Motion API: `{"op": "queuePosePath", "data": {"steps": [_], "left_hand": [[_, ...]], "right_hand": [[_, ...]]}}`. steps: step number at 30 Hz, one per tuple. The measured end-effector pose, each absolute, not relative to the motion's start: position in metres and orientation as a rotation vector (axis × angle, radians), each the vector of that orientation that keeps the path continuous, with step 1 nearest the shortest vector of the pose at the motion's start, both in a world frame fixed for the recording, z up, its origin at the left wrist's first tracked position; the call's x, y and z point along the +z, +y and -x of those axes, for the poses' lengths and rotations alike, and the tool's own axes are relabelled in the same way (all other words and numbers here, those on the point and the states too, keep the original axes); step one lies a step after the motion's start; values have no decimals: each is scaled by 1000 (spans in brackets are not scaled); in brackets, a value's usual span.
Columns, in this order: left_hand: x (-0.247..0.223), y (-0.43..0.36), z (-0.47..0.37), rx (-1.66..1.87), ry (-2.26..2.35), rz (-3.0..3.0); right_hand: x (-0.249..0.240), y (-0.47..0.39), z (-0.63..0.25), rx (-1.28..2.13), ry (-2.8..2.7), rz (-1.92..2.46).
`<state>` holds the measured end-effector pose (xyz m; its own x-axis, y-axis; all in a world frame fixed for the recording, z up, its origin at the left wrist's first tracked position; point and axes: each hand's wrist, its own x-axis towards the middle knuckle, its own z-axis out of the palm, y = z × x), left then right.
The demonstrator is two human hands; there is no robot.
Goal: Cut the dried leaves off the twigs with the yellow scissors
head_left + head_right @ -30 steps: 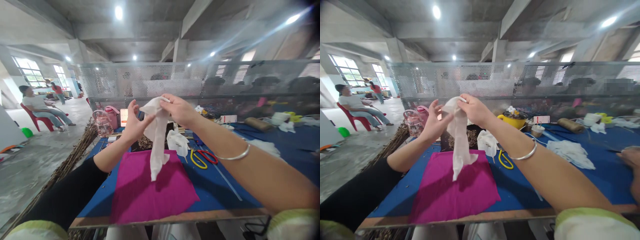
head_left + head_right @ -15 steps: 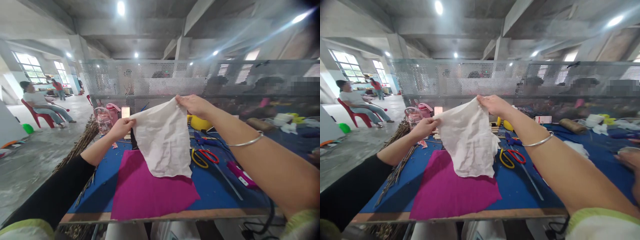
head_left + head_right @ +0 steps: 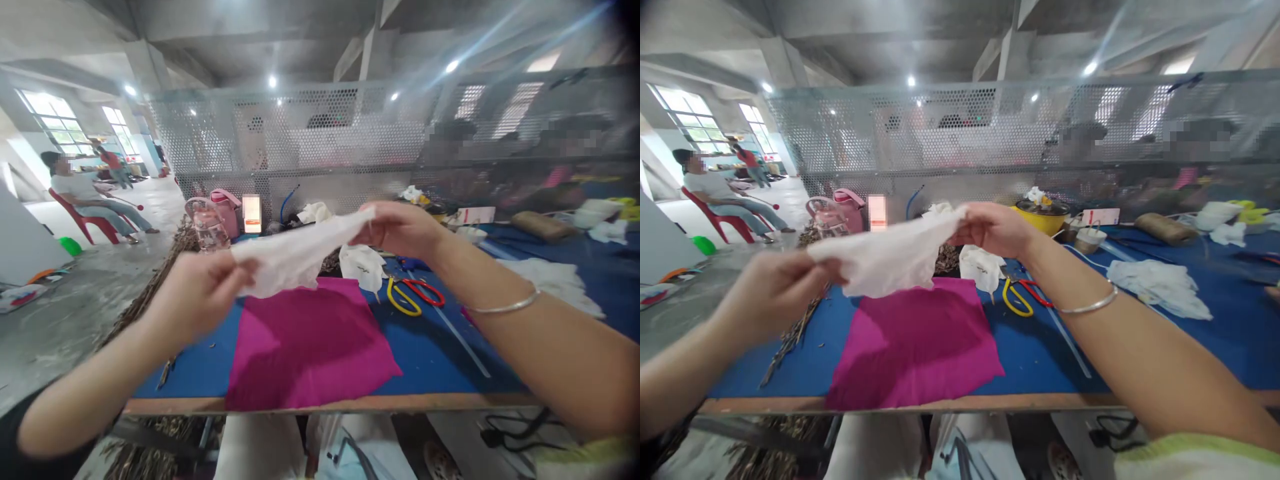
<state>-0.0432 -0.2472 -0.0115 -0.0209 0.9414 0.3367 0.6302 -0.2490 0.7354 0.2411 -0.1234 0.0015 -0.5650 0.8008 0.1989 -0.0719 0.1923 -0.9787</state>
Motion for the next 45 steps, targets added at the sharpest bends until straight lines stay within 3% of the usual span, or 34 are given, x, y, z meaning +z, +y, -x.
{"op": "queuePosePath", "data": {"steps": [4, 8, 10, 14, 20, 26, 34, 39, 45], "left_hand": [[-65, -292, 3, 508, 1332, -2363], [-100, -283, -20, 168, 819, -2357], [-107, -255, -15, 227, 921, -2363], [-118, -175, 2, 636, 1575, -2341], [-149, -115, -2, 563, 1493, -2387], [-149, -126, 1, 661, 1463, -2465], [-76, -219, 63, 862, 1432, -2140], [-62, -239, 68, 947, 1571, -1741], [-104, -175, 66, 753, 1789, -1833]], "right_hand": [[-50, -129, -264, 1618, -1815, 786], [-100, -133, -289, 1762, -1814, 990], [-118, -136, -298, 1814, -1747, 1053], [-136, -145, -300, 1800, -1623, 1140], [-146, -161, -288, 1420, -1619, 1280], [-151, -184, -299, 1417, -1504, 1442], [-109, -209, -317, 1611, -1533, 1221], [-93, -186, -296, 1306, -1496, 1145], [-131, -131, -266, 800, -1657, 1398]]}}
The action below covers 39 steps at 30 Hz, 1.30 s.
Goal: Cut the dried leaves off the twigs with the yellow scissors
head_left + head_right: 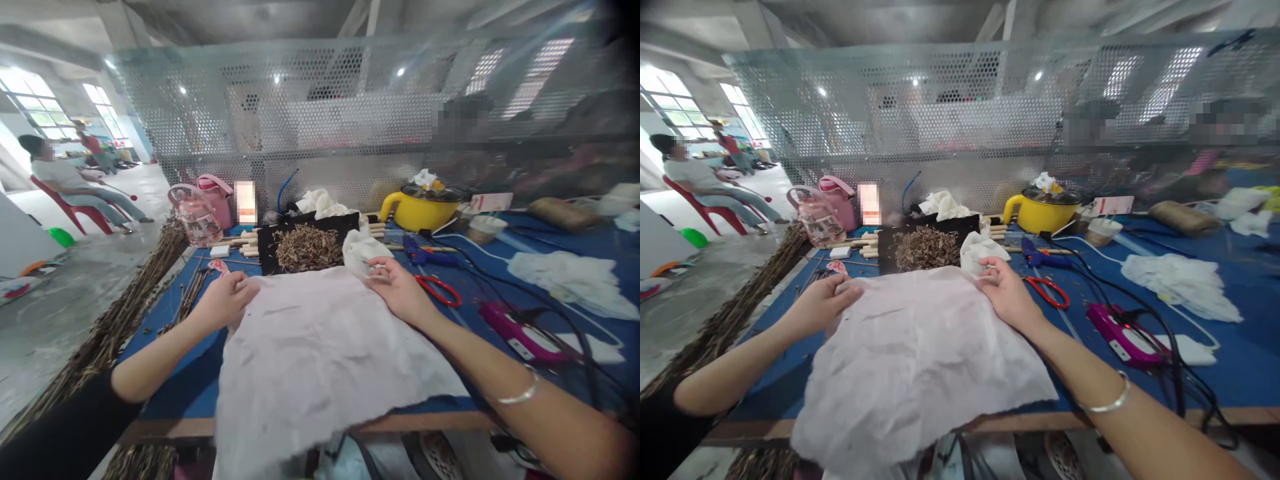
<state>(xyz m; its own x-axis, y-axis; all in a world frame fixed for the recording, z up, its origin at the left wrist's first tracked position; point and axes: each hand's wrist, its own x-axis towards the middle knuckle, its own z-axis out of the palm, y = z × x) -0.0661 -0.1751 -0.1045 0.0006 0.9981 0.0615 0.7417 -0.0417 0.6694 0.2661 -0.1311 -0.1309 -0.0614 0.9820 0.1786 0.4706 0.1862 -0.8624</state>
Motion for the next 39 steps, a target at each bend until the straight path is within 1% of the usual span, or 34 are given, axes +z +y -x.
{"op": "queuePosePath", "data": {"steps": [5, 9, 12, 14, 15, 17, 18, 19, 21, 23, 26, 29, 35, 37, 39], "left_hand": [[-141, -129, 69, 476, 1929, -2153], [-150, -119, 66, 305, 1916, -2261], [-142, -134, 59, 423, 2080, -2314], [-132, -158, 52, 522, 2129, -2421], [-127, -174, 48, 494, 2059, -2485], [-121, -210, 41, 275, 1745, -2519], [-121, -228, 38, 137, 1595, -2487], [-123, -244, 37, 44, 1519, -2440], [-131, -269, 37, -7, 1496, -2358], [-139, -280, 40, 27, 1512, -2307], [-143, -279, 45, 96, 1478, -2262], [-136, -277, 45, 118, 1484, -2181], [-112, -283, 49, -9, 1427, -2154], [-102, -272, 55, -24, 1513, -2212], [-94, -249, 61, -37, 1717, -2273]], "right_hand": [[-165, -107, -260, 544, -1867, 1551], [-171, -108, -264, 463, -1984, 1607], [-164, -115, -269, 404, -1977, 1662], [-156, -127, -272, 256, -2000, 1688], [-152, -136, -273, 158, -2035, 1678], [-143, -161, -274, 46, -2190, 1587], [-139, -175, -275, 94, -2298, 1529], [-136, -190, -275, 237, -2449, 1459], [-135, -214, -277, 478, -2604, 1386], [-137, -229, -279, 602, -2624, 1387], [-142, -232, -282, 647, -2591, 1395], [-141, -229, -282, 675, -2593, 1383], [-120, -240, -290, 807, -2722, 1285], [-114, -237, -294, 875, -2750, 1290], [-112, -224, -295, 863, -2723, 1326]]}}
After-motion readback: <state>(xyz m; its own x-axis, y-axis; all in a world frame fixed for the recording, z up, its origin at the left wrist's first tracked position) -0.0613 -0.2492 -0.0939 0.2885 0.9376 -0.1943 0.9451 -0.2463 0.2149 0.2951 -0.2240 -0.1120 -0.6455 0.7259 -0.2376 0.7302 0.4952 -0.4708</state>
